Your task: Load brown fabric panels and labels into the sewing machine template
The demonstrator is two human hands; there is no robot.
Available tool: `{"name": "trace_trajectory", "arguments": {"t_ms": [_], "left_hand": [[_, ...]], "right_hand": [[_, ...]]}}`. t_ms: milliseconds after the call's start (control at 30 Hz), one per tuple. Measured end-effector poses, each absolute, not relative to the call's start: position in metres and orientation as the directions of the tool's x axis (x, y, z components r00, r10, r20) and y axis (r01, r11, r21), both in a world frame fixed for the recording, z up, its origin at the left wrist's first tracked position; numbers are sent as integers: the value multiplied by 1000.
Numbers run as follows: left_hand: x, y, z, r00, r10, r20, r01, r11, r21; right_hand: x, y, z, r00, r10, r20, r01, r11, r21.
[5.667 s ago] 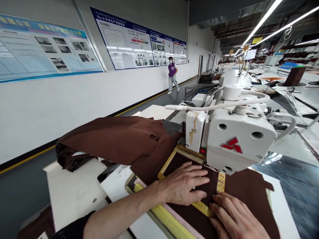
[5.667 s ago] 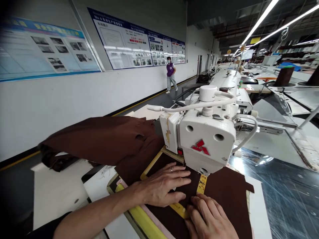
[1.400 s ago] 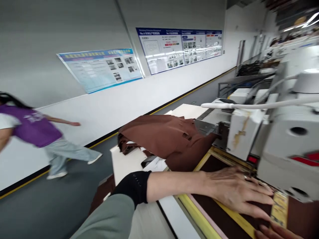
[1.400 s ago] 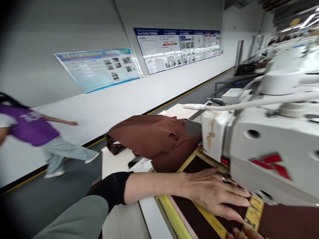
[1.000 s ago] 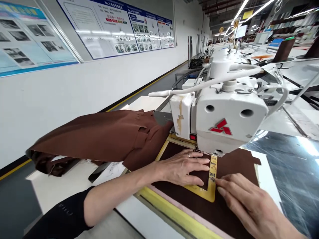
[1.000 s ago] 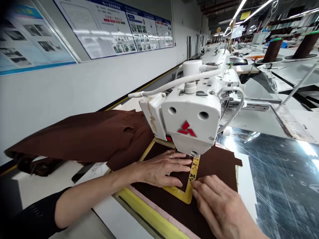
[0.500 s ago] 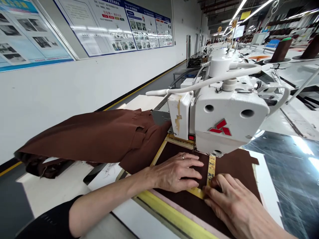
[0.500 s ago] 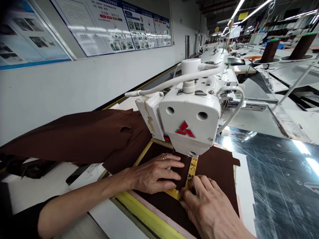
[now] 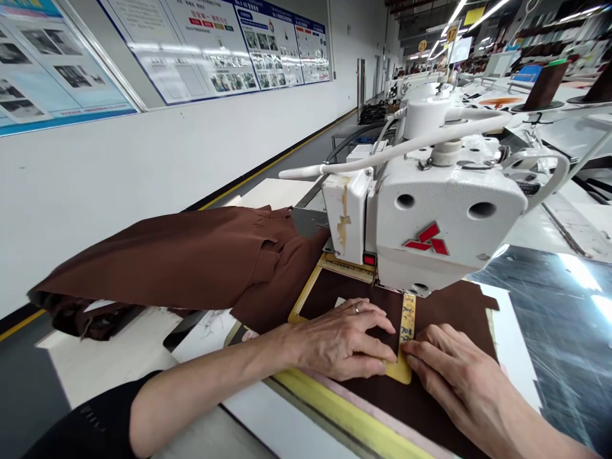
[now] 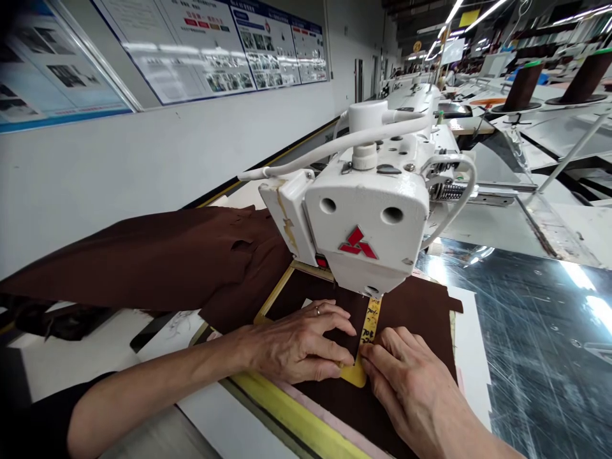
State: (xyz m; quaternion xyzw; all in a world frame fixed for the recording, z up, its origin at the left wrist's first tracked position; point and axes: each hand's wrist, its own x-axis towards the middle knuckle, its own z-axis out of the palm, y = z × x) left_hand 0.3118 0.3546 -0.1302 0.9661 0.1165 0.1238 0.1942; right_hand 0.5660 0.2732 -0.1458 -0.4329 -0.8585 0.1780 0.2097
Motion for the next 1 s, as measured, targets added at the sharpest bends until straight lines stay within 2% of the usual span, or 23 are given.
{"name": "trace_trajectory", "arguments": {"t_ms": [167,500,633,800,1000], "left_hand": [[306,352,-133,912,309,272,165,-880,446],[319,363,-128,954,228,193,118,-882,456],[315,357,-130,941,281,190,170,-875,453],[309,353,-135,892,342,295,149,-839,523],[317,358,-133,922,303,243,158,-864,479]], "right_hand": [[565,274,-149,-529,818,224,665,564,-489],[563,274,-151,-521,824,224,678,559,-478],[563,277,-150,-519,819,246,680,569,-463],[563,276,-150,-526,812,252,672,578,-462],[563,276,-151,-520,814,259,676,577,-459]]}}
